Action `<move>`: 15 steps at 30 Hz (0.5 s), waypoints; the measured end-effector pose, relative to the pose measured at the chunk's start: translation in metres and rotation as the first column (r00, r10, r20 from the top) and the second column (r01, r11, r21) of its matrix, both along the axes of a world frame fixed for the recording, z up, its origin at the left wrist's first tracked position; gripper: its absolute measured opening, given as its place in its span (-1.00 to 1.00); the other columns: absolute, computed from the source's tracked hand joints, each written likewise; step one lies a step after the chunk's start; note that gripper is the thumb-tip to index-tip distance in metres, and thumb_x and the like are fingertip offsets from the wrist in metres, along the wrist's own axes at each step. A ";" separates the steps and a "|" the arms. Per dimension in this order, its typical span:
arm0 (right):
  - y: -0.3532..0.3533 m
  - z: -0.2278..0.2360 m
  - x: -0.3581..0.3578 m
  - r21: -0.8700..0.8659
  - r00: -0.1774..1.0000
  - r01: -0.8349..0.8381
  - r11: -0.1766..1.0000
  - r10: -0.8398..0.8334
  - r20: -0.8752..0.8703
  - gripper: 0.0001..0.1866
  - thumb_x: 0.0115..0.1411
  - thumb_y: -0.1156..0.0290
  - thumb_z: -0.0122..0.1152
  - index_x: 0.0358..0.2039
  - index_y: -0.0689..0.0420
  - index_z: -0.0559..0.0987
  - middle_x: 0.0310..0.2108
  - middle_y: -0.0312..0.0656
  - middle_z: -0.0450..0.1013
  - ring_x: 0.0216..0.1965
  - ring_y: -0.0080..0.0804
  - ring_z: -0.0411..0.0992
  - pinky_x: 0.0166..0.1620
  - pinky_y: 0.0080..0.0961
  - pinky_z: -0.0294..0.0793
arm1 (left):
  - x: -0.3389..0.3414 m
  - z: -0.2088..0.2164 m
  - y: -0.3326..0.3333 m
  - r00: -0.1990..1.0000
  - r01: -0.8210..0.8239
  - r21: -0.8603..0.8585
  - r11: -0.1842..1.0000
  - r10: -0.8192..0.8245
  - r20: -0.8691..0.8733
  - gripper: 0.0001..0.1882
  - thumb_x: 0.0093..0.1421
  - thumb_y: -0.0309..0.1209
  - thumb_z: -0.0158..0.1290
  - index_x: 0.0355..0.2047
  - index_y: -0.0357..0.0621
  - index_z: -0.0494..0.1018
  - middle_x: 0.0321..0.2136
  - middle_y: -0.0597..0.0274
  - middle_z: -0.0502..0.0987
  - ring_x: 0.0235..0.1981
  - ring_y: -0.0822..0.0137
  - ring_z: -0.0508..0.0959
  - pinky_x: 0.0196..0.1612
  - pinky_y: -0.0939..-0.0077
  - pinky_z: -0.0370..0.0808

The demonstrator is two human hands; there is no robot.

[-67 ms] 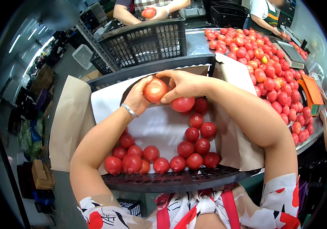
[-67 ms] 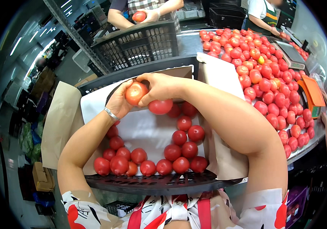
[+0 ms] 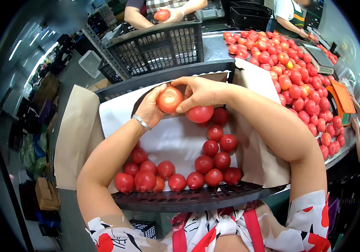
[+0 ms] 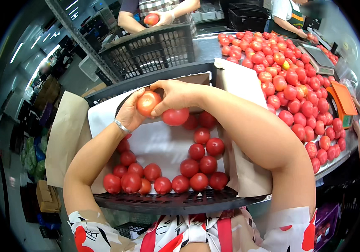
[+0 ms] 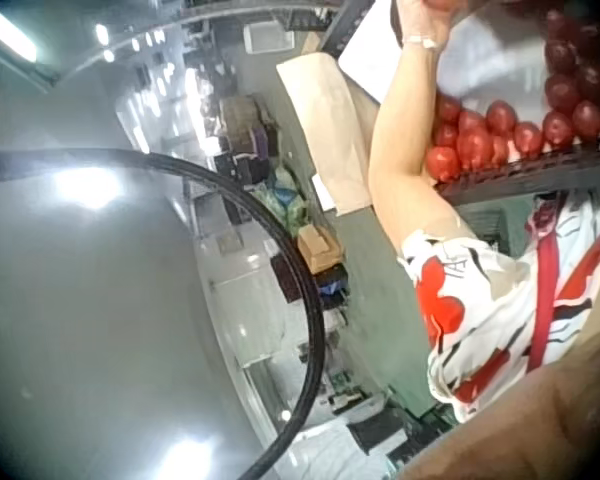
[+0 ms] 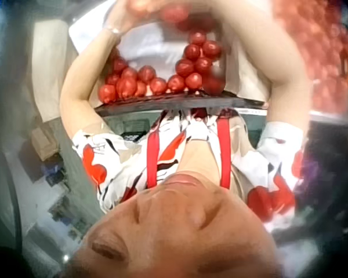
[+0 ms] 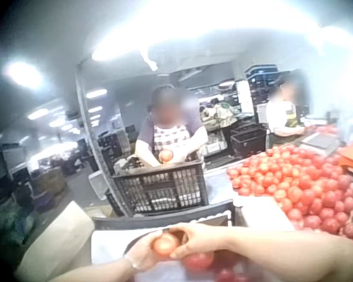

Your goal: The person sorts tomatoes from a pile on a metal table into a black crate lined with white paper. They pick up tomatoes by hand, check them for blemishes, remove small green stems, and place them into rows inside the crate.

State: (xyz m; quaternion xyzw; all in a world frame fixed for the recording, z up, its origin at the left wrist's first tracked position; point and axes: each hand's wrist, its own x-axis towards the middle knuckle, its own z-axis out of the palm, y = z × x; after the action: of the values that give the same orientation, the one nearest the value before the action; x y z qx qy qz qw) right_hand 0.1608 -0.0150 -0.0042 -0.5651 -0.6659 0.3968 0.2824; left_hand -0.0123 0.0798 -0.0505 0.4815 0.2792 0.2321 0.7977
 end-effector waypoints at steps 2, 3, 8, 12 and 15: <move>0.001 0.001 0.008 0.023 0.987 0.038 0.999 -0.034 -0.155 -0.17 -0.14 0.28 0.37 0.13 0.23 0.20 -0.28 -0.08 0.44 -0.23 -0.37 0.42 -0.11 -0.54 0.37 | 0.001 0.005 0.001 0.995 0.101 -0.025 0.995 -0.101 -0.008 -0.65 0.20 -0.14 -0.13 -0.09 -0.05 0.32 -0.21 0.26 0.46 -0.23 0.35 0.47 -0.23 0.39 0.43; -0.002 0.000 0.016 0.030 0.971 0.084 0.996 -0.075 -0.229 -0.18 -0.13 0.28 0.36 0.13 0.24 0.20 -0.26 -0.08 0.44 -0.21 -0.38 0.42 -0.09 -0.55 0.37 | 0.001 0.004 0.003 0.994 0.109 -0.005 0.994 -0.109 -0.014 -0.63 0.19 -0.14 -0.11 -0.07 -0.04 0.32 -0.21 0.26 0.46 -0.24 0.35 0.48 -0.25 0.40 0.43; -0.031 0.012 0.054 0.033 0.501 0.487 0.873 -0.247 -0.830 -0.46 -0.02 0.28 0.29 -0.04 0.19 0.37 -0.27 -0.18 0.45 -0.25 -0.48 0.44 -0.22 -0.50 0.48 | -0.005 -0.010 0.001 0.984 0.155 0.119 0.981 -0.142 -0.108 -0.53 0.10 -0.21 -0.01 0.01 -0.03 0.24 -0.08 0.20 0.42 -0.06 0.19 0.45 -0.25 0.43 0.44; -0.090 -0.030 0.126 -0.024 0.051 0.780 0.626 -0.101 -0.994 -0.70 0.03 0.22 0.23 -0.26 0.05 0.44 -0.38 -0.24 0.42 -0.39 -0.44 0.44 -0.39 -0.43 0.48 | 0.000 -0.005 -0.016 0.983 0.139 0.066 0.988 -0.129 -0.132 -0.48 0.00 -0.27 0.07 0.00 -0.01 0.24 -0.14 0.21 0.40 -0.12 0.17 0.47 -0.35 0.42 0.47; -0.149 -0.077 0.188 -0.445 -0.407 0.876 0.186 -0.212 -0.889 -0.68 0.08 0.14 0.13 -0.18 -0.05 0.39 -0.25 -0.20 0.39 -0.35 -0.33 0.43 -0.41 -0.32 0.48 | 0.008 -0.005 -0.024 0.978 0.159 0.065 0.985 -0.148 -0.150 -0.44 -0.02 -0.27 0.06 0.02 -0.06 0.21 -0.14 0.17 0.39 -0.14 0.15 0.48 -0.38 0.38 0.49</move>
State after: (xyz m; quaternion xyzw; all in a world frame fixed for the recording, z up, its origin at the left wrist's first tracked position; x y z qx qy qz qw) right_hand 0.3489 -0.1642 -0.0813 -0.3318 0.0758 0.1869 0.9215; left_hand -0.0043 0.0554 -0.0551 0.5473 0.2892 0.1448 0.7719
